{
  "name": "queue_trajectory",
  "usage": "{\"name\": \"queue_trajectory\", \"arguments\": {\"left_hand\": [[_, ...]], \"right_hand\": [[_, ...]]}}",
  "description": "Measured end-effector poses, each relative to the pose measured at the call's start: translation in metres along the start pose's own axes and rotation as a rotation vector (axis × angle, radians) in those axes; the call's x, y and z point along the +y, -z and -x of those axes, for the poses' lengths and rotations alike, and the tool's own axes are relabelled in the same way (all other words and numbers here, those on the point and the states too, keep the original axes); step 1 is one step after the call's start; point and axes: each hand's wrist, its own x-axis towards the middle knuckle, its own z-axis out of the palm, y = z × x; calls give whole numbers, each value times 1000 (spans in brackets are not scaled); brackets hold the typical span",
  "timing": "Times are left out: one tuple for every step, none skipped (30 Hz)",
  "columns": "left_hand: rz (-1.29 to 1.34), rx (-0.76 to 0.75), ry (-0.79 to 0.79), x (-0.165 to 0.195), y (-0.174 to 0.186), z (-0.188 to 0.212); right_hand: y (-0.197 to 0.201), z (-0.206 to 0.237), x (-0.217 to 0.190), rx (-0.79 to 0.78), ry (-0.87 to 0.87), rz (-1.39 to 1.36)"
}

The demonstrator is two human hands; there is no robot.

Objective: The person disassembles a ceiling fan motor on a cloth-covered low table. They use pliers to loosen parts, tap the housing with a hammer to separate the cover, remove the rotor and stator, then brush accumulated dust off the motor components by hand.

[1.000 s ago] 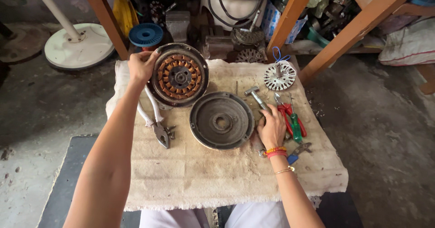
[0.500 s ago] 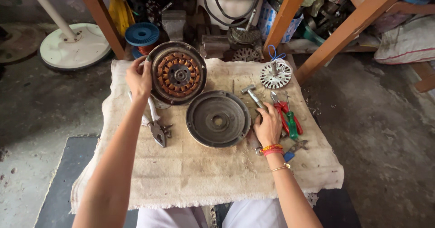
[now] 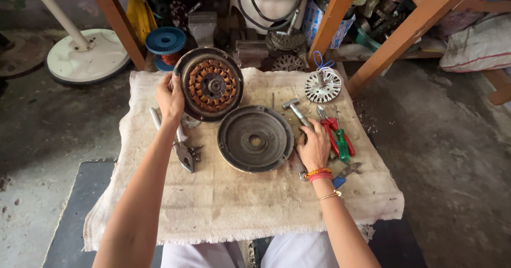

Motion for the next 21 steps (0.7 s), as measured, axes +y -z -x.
{"name": "queue_trajectory", "arguments": {"left_hand": [[-9,-2,8,1,0,1],[-26,-4,10,1,-2,1],[-45,-6,12,1,-3,1],[-65,-8,15,1,-3,1],[-51,-6,15,1,-4,1],[-37,-4,15,0,-6,1],[-22,-3,15,0,-7,1],[-41,-1,8,-1,-8,1],[-61,2,1,-2,-8,2],[-80,4,-6,-4,-9,4],[-102,13,-7,-5,-9,7],[-125,24,-8,-8,-9,13],[-148,35,-9,-10,-9,18],[-135,24,27,-13,-8,24],[-121,13,64,-16,-7,31],[-105,0,102,-19,-7,38],[-108,-6,99,-21,-7,43],[-112,-11,97,-22,-7,49],[-116,-15,93,-23,-6,55],[-102,14,49,-25,-5,61],[-89,43,4,-26,-5,69]], "right_hand": [[0,0,0,2,3,-4],[0,0,0,5,7,-7],[-1,0,0,8,7,-5],[-1,0,1,10,7,-4],[-1,1,0,12,7,-2],[-1,1,1,9,9,-5],[-1,1,1,6,10,-6],[-1,1,1,4,10,-7],[-1,1,1,4,8,-10],[-1,1,1,5,6,-12],[-2,2,1,6,4,-15],[-2,2,1,10,5,-12],[-2,3,1,15,8,-10],[-3,3,2,20,9,-9],[-4,3,3,19,9,-17],[-4,4,4,20,9,-23],[-5,4,5,19,10,-29],[-6,4,6,17,10,-27],[-8,5,7,15,11,-25],[-9,6,10,13,12,-25],[-11,6,11,18,16,-31]]}}
